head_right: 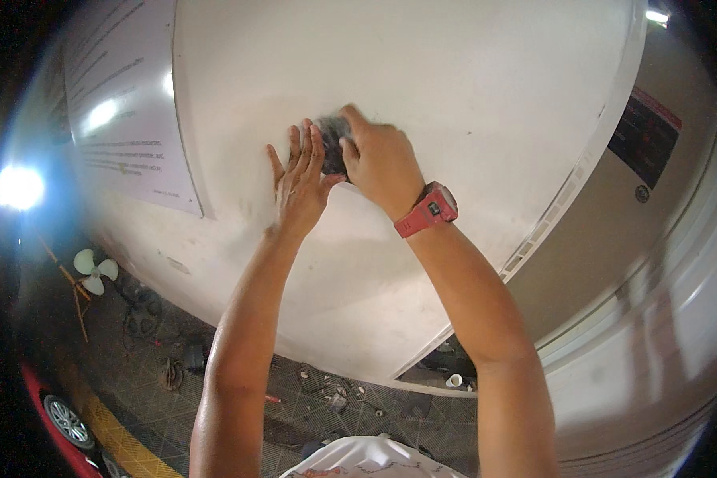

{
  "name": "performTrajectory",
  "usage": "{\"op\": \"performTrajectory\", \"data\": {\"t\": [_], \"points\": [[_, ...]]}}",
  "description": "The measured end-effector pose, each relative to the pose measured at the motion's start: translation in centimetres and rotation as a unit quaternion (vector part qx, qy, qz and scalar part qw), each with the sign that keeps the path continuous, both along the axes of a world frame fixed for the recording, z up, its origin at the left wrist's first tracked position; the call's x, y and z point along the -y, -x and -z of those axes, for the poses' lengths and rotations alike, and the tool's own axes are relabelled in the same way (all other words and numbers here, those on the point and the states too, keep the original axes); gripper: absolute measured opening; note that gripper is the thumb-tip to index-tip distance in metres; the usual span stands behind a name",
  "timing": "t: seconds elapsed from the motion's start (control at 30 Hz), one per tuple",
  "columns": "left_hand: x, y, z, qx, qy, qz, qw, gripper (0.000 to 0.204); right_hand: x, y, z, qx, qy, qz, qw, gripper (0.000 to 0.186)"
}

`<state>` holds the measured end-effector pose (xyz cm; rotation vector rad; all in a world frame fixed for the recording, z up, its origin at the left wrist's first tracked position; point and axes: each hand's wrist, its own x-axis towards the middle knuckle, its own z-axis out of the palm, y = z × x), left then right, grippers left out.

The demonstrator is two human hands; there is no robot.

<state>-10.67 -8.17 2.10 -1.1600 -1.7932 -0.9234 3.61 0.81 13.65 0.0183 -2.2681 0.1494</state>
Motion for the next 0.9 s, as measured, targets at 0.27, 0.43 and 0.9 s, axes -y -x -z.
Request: {"op": "performTrajectory", "data": {"t": [0.27, 0.43, 0.9], "points": [[-0.2, -1.3, -1.0, 0.003, 0.005, -0.05, 0.999, 0.098, -4.1, -9.3, 2.9, 0.071, 0.017, 0.095, 0.993, 0.039], [0.4, -2.6, -1.6, 0.026, 0.008, -0.062, 0.998, 0.099, -7.0, -13.3, 5.8, 0.027, 0.153, 0.073, 0.985, 0.038], [1.5, -5.0, -4.6, -0.024, -0.004, -0.115, 0.993, 0.073, -9.1, -12.2, 4.5, 0.084, 0.259, -0.158, 0.949, 0.033]]}}
